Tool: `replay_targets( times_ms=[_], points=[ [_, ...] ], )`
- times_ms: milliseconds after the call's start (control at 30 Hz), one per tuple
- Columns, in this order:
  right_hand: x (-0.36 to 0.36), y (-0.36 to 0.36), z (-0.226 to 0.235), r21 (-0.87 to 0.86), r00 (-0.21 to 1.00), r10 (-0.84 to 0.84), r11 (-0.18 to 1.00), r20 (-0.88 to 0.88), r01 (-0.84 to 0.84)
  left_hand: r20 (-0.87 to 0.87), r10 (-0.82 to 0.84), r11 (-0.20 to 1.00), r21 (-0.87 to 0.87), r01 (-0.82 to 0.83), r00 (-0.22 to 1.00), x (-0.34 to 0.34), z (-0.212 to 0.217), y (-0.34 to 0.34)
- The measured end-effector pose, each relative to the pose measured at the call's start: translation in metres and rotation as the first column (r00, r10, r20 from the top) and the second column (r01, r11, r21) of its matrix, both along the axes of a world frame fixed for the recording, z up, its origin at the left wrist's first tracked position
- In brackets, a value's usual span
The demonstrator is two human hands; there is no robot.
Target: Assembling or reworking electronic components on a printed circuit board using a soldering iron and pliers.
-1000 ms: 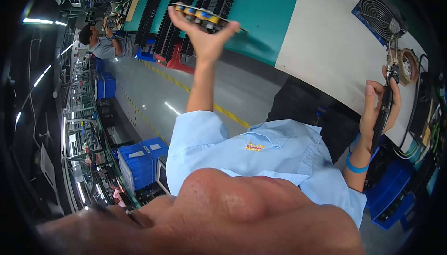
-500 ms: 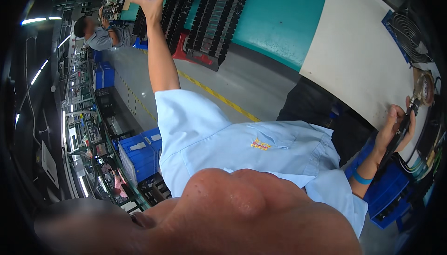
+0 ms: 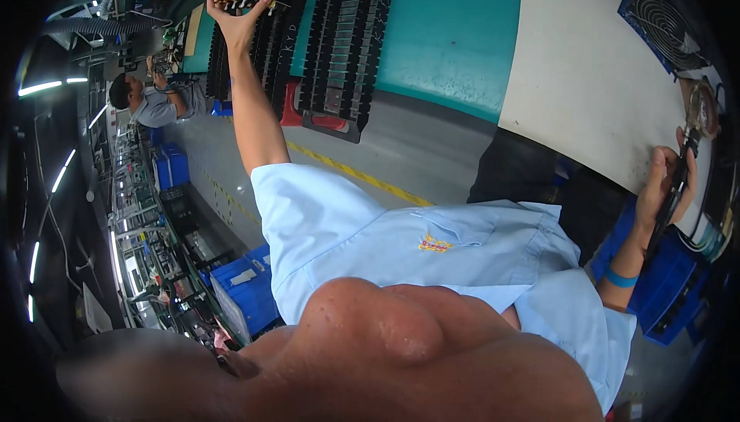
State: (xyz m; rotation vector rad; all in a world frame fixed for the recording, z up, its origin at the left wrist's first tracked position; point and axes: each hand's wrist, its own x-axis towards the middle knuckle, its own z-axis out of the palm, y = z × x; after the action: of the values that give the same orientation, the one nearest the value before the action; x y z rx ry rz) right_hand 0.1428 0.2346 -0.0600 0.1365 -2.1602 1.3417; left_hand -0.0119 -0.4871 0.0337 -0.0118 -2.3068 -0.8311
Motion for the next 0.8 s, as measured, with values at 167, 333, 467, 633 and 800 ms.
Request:
replay_targets(
  times_ms=[167,333,467,633,800],
  points=[
    [-0.002,-0.005,0.002,-0.023,0.999,0.035,0.999,-0.018,-0.036,-0.010,0.085,0.994,-0.074,-0.085,0.996,0.004,-0.005,0.000],
    [0.000,-0.008,0.001,-0.028,0.999,0.040,0.999,-0.030,-0.041,-0.002,0.113,0.993,-0.017,-0.113,0.994,0.014,-0.001,0.006],
    [0.004,-0.009,0.009,-0.003,0.999,0.024,1.000,-0.026,-0.024,0.037,0.138,0.990,0.004,-0.139,0.990,0.012,0.010,0.029],
    [0.001,-0.009,0.006,0.011,1.000,0.008,1.000,-0.028,-0.007,0.100,0.171,0.985,-0.056,-0.166,0.980,0.005,0.003,0.019],
    [0.005,-0.003,0.007,-0.055,0.999,0.005,0.998,-0.041,-0.007,0.075,0.071,0.997,-0.035,-0.069,0.995,-0.007,-0.004,-0.001]
  ],
)
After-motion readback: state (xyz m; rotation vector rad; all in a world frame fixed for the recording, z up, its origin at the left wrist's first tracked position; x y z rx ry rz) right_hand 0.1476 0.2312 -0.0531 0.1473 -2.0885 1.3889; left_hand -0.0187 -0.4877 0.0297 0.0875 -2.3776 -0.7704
